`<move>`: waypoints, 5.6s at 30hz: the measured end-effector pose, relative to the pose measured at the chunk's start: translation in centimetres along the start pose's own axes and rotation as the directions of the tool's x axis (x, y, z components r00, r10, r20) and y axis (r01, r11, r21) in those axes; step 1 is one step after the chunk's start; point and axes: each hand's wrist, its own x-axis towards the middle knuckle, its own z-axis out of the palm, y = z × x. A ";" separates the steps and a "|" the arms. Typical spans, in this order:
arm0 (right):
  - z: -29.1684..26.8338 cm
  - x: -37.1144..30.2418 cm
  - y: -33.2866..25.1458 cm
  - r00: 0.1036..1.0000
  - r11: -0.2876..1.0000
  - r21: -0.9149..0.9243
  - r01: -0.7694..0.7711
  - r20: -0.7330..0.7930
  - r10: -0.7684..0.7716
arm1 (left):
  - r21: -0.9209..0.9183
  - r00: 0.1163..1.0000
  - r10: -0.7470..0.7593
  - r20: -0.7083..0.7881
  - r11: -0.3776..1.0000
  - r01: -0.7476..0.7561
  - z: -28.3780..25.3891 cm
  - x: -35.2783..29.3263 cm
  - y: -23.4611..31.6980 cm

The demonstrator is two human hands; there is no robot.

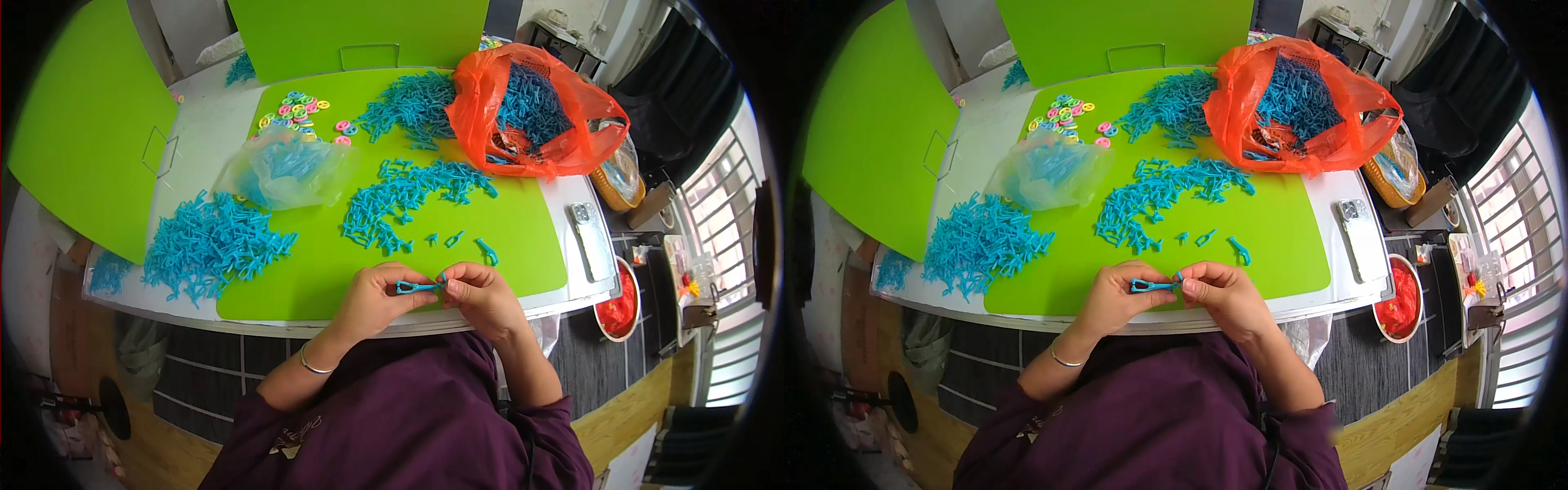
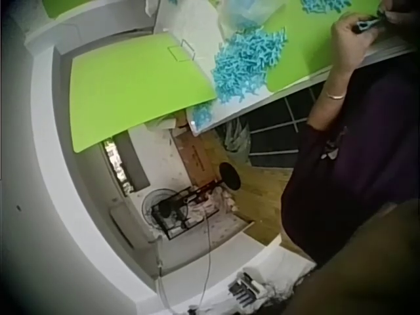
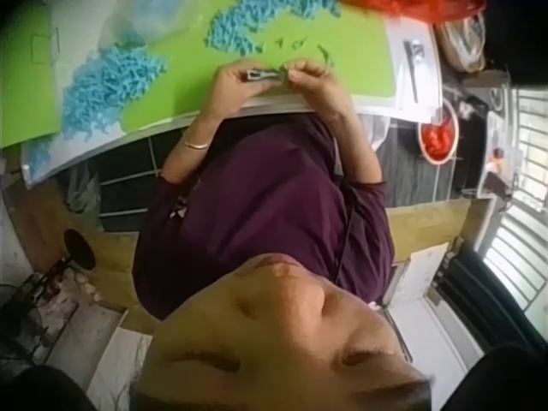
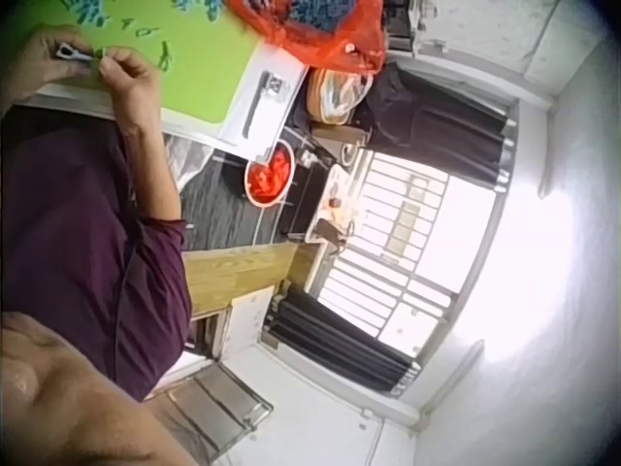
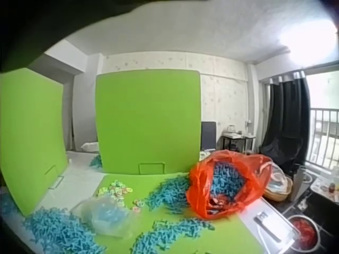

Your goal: Assembling small blue plastic toy components by hand at a workbench.

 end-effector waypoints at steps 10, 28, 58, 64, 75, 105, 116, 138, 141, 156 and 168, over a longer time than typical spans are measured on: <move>0.0 -0.1 -0.6 1.000 0.959 -0.285 0.017 0.001 -0.017 | 0.112 0.997 0.080 -0.002 0.990 -0.080 -0.2 -0.1 0.6; -0.2 -0.1 -0.7 0.999 0.990 -0.133 -0.040 0.013 0.042 | -0.065 0.992 -0.078 0.098 0.994 0.085 -0.4 -0.1 0.4; 0.7 0.8 -1.4 0.998 0.975 -0.214 0.067 0.029 -0.063 | 0.000 0.992 0.107 -0.059 0.994 -0.107 0.6 -0.8 1.0; 1.3 0.8 -3.7 0.974 0.785 -0.578 0.225 0.133 -0.182 | -0.611 0.837 -0.366 0.407 0.571 0.547 -1.9 -0.8 1.4; 1.7 4.1 -4.7 0.949 0.403 -0.866 0.297 0.223 -0.222 | -0.688 0.859 -0.336 0.386 0.515 0.511 -2.8 -1.4 0.2; 3.4 2.2 0.0 0.983 0.931 -0.330 0.157 -0.038 -0.179 | -0.772 0.971 -0.235 -0.040 0.625 0.119 -0.7 -0.3 -0.7; 3.4 1.5 1.3 0.986 0.965 -0.240 0.101 -0.105 -0.129 | 0.092 0.928 0.204 -0.311 0.978 -0.185 -0.6 -1.4 -0.7; -0.4 -0.8 -2.5 0.565 -0.235 -0.965 -0.113 0.132 -0.815 | 0.322 0.704 0.284 -0.651 0.943 -0.083 -10.9 -3.2 0.0; -1.6 -1.3 -2.8 0.695 -0.199 -0.962 -0.186 0.014 -0.719 | 0.718 0.615 0.478 -0.627 0.661 0.218 -15.5 -4.2 -0.6; 4.9 1.2 1.1 0.576 -0.144 -0.923 0.358 0.339 -0.744 | 0.292 0.936 0.208 -0.285 0.949 -0.122 -1.1 -1.2 1.4; 1.1 2.6 0.5 0.729 -0.305 -0.949 -0.074 0.157 -0.666 | -0.468 0.983 -0.124 -0.138 0.882 0.046 -1.0 -0.6 0.5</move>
